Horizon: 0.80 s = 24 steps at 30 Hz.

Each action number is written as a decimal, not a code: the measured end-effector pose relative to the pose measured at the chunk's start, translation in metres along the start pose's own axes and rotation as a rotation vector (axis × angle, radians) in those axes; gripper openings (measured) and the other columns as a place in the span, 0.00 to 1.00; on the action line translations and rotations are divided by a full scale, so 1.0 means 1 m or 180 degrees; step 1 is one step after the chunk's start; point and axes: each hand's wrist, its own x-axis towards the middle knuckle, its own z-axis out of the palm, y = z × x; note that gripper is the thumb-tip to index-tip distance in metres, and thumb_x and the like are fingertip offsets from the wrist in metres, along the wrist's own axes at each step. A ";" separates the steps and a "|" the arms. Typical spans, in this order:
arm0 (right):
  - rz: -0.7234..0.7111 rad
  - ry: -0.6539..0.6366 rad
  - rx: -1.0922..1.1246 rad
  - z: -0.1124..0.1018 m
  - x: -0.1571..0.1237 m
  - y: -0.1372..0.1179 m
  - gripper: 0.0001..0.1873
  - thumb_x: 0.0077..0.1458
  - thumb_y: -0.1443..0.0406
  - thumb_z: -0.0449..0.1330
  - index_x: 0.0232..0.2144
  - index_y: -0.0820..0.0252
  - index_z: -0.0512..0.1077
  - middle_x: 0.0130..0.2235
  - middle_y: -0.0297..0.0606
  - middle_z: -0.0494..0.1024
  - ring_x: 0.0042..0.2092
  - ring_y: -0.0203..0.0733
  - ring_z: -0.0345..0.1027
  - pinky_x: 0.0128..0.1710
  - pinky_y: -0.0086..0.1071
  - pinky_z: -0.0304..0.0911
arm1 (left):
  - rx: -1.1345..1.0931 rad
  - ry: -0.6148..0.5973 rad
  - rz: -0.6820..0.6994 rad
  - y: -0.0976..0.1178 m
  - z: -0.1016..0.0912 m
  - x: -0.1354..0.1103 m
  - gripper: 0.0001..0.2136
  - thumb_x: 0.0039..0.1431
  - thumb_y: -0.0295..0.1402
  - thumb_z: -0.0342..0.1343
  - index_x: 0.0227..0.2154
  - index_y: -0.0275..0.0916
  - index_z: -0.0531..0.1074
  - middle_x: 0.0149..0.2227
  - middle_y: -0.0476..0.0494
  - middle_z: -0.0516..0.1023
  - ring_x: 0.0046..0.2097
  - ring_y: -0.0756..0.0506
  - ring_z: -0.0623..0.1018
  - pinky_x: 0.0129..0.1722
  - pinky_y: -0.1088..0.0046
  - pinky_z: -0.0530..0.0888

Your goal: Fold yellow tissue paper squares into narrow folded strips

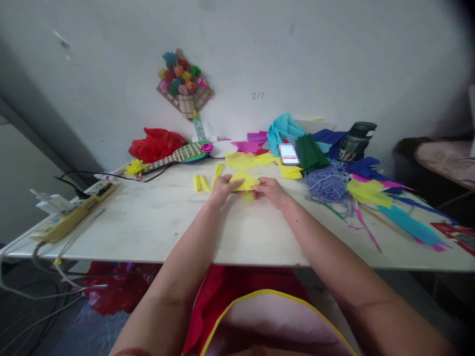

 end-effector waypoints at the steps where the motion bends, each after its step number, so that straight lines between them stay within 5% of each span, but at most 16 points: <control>1: -0.0006 -0.0004 0.0008 0.000 0.000 0.000 0.11 0.36 0.64 0.64 0.23 0.64 0.68 0.18 0.32 0.71 0.20 0.33 0.65 0.22 0.29 0.64 | 0.0021 0.0010 -0.0011 0.001 0.000 0.000 0.16 0.35 0.38 0.64 0.24 0.31 0.69 0.24 0.46 0.75 0.27 0.48 0.75 0.30 0.69 0.74; 16: 0.0075 -0.0218 0.0376 -0.003 -0.002 -0.008 0.15 0.41 0.63 0.56 0.35 0.63 0.66 0.24 0.39 0.76 0.22 0.39 0.68 0.22 0.32 0.64 | 0.0459 0.0172 0.0062 -0.004 0.000 0.004 0.17 0.37 0.40 0.64 0.23 0.32 0.67 0.22 0.48 0.72 0.22 0.49 0.75 0.22 0.74 0.72; 24: 0.0173 0.0182 -0.0345 -0.001 0.000 -0.001 0.14 0.41 0.58 0.63 0.22 0.65 0.68 0.22 0.40 0.75 0.18 0.32 0.64 0.19 0.26 0.62 | 0.0394 0.0059 -0.0014 0.001 0.003 0.000 0.18 0.37 0.42 0.63 0.24 0.32 0.67 0.23 0.48 0.73 0.22 0.50 0.74 0.23 0.74 0.73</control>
